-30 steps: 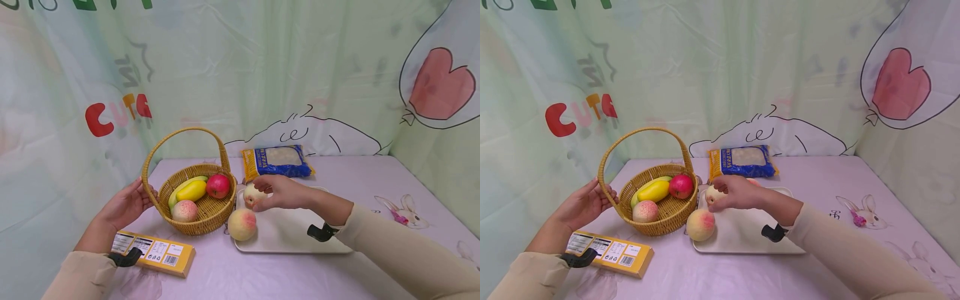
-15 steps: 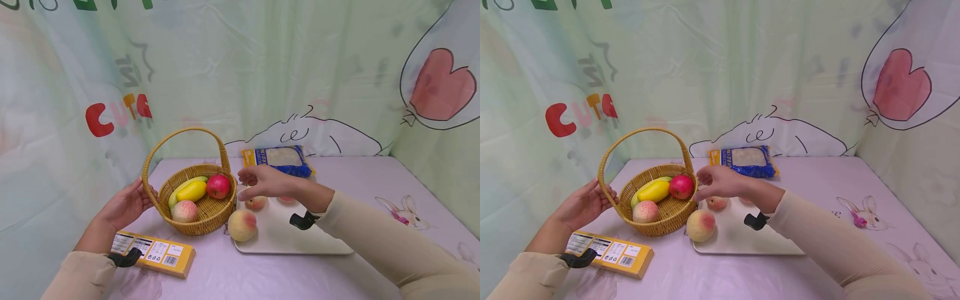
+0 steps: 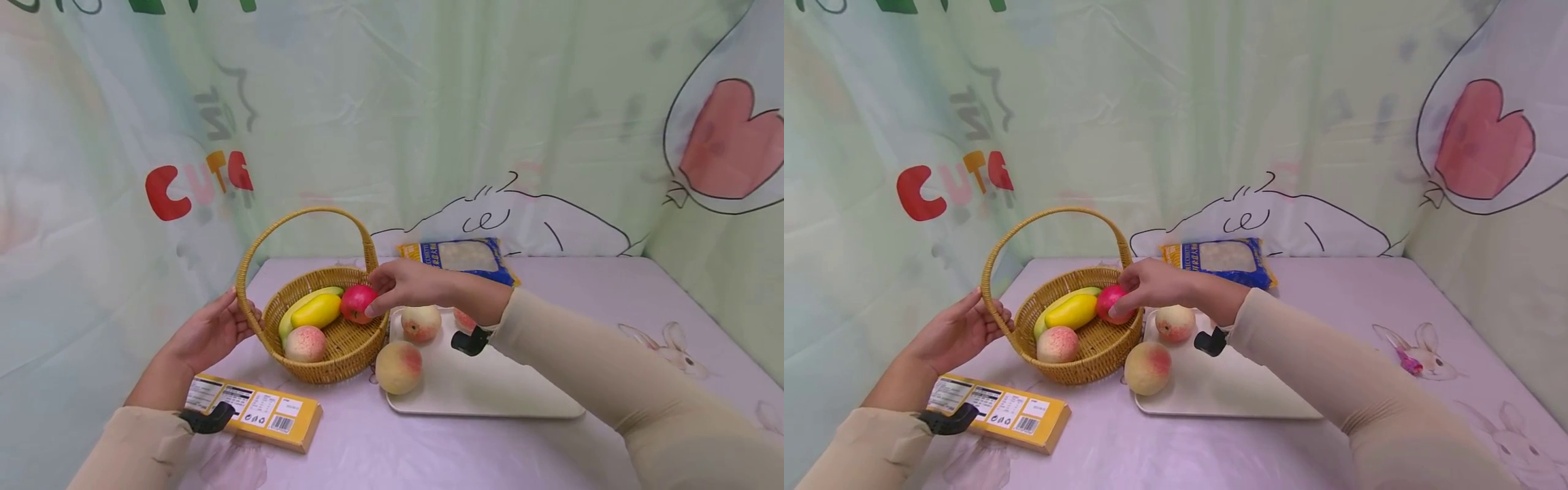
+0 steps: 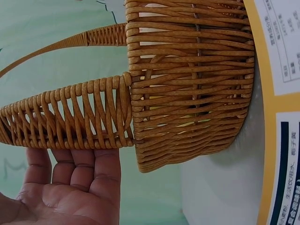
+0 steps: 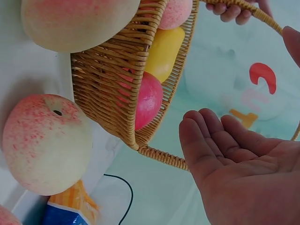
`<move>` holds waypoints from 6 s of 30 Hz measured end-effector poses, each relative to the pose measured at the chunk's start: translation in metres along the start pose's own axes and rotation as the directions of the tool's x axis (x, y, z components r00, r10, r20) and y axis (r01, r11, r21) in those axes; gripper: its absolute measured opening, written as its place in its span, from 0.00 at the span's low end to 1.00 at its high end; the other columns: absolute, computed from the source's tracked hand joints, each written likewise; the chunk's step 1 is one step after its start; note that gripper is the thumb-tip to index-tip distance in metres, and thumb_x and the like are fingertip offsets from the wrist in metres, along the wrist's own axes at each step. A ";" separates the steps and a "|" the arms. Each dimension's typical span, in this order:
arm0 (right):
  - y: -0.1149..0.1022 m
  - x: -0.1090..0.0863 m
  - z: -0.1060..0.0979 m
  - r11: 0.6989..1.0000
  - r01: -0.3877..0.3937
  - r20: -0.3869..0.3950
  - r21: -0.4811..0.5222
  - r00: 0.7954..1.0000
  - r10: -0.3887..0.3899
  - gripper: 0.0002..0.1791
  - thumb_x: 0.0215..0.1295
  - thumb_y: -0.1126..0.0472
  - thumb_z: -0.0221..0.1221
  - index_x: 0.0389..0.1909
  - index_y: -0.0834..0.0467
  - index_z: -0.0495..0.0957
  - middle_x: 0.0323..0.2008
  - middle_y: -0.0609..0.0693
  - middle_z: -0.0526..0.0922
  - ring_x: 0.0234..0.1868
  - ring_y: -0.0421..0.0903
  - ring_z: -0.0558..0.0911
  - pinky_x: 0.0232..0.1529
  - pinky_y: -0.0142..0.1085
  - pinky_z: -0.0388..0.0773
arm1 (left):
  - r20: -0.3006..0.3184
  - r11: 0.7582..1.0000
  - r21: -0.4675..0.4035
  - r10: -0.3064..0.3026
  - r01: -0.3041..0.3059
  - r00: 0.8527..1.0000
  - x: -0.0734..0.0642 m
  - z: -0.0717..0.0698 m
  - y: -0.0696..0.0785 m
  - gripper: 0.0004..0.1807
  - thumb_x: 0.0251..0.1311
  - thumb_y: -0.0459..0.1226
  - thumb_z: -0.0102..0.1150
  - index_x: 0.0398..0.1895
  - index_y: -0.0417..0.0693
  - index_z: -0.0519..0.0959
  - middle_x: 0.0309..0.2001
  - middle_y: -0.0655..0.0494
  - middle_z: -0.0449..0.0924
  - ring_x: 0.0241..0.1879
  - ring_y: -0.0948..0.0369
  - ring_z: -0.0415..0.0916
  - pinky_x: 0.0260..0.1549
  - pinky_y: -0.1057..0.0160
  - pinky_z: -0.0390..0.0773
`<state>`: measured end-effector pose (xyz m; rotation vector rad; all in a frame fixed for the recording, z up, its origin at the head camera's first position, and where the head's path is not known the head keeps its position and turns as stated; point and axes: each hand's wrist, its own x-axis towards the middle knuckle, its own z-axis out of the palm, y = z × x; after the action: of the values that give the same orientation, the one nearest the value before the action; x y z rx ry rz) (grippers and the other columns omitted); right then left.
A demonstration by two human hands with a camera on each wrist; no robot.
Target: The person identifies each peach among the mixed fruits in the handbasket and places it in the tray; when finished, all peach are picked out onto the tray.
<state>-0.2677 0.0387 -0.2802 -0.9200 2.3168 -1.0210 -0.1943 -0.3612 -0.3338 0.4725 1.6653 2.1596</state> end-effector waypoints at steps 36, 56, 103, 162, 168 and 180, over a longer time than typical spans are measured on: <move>-0.042 0.106 0.066 0.909 0.144 0.225 -0.391 0.973 -0.057 0.39 0.60 0.43 0.72 0.67 0.61 0.77 0.60 0.51 0.84 0.58 0.43 0.81 0.64 0.36 0.76 | -0.043 1.000 0.001 -0.003 0.003 0.999 -0.003 -0.003 -0.004 0.24 0.85 0.49 0.28 0.49 0.55 0.79 0.46 0.57 0.85 0.51 0.61 0.81 0.59 0.62 0.78; -0.061 0.120 0.090 0.866 0.068 0.285 -0.495 0.955 0.088 0.12 0.60 0.50 0.73 0.26 0.53 0.85 0.24 0.44 0.80 0.31 0.39 0.76 0.35 0.30 0.71 | -0.037 0.999 0.032 -0.001 0.002 0.999 0.003 -0.003 -0.002 0.24 0.85 0.50 0.29 0.46 0.53 0.79 0.45 0.58 0.84 0.50 0.62 0.80 0.57 0.63 0.77; -0.037 0.106 0.065 0.900 0.216 0.228 -0.380 0.964 -0.135 0.13 0.60 0.47 0.73 0.32 0.52 0.85 0.28 0.42 0.84 0.30 0.38 0.77 0.35 0.29 0.76 | -0.037 1.000 0.005 -0.008 0.009 0.999 0.001 -0.002 -0.004 0.24 0.85 0.51 0.30 0.46 0.54 0.79 0.44 0.59 0.84 0.50 0.62 0.80 0.58 0.62 0.77; 0.042 -0.045 0.003 0.999 0.042 -0.118 -0.010 0.992 -0.042 0.27 0.59 0.51 0.74 0.58 0.56 0.81 0.42 0.47 0.87 0.44 0.46 0.81 0.47 0.38 0.80 | 0.042 0.998 -0.060 0.010 -0.008 0.999 0.001 0.000 -0.003 0.26 0.85 0.48 0.26 0.48 0.52 0.80 0.46 0.56 0.86 0.52 0.60 0.82 0.59 0.63 0.78; 0.054 -0.060 0.003 0.998 0.028 -0.150 -0.055 0.988 -0.036 0.31 0.59 0.51 0.74 0.62 0.57 0.80 0.45 0.47 0.87 0.44 0.45 0.82 0.48 0.38 0.81 | 0.036 0.999 -0.051 0.007 -0.005 0.999 -0.002 0.001 -0.002 0.26 0.85 0.48 0.27 0.48 0.53 0.80 0.46 0.55 0.85 0.52 0.60 0.82 0.60 0.63 0.78; 0.074 -0.080 0.009 0.994 -0.025 -0.174 -0.103 0.985 0.007 0.31 0.58 0.49 0.74 0.59 0.57 0.80 0.42 0.47 0.85 0.41 0.45 0.80 0.43 0.37 0.80 | 0.048 1.000 -0.030 -0.005 0.006 0.999 -0.001 0.002 0.003 0.28 0.85 0.49 0.25 0.49 0.54 0.81 0.47 0.56 0.86 0.52 0.60 0.82 0.61 0.63 0.77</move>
<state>-0.2367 0.1295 -0.3324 -0.8818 2.5397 -1.0171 -0.1925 -0.3609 -0.3304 0.5063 1.6044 2.1493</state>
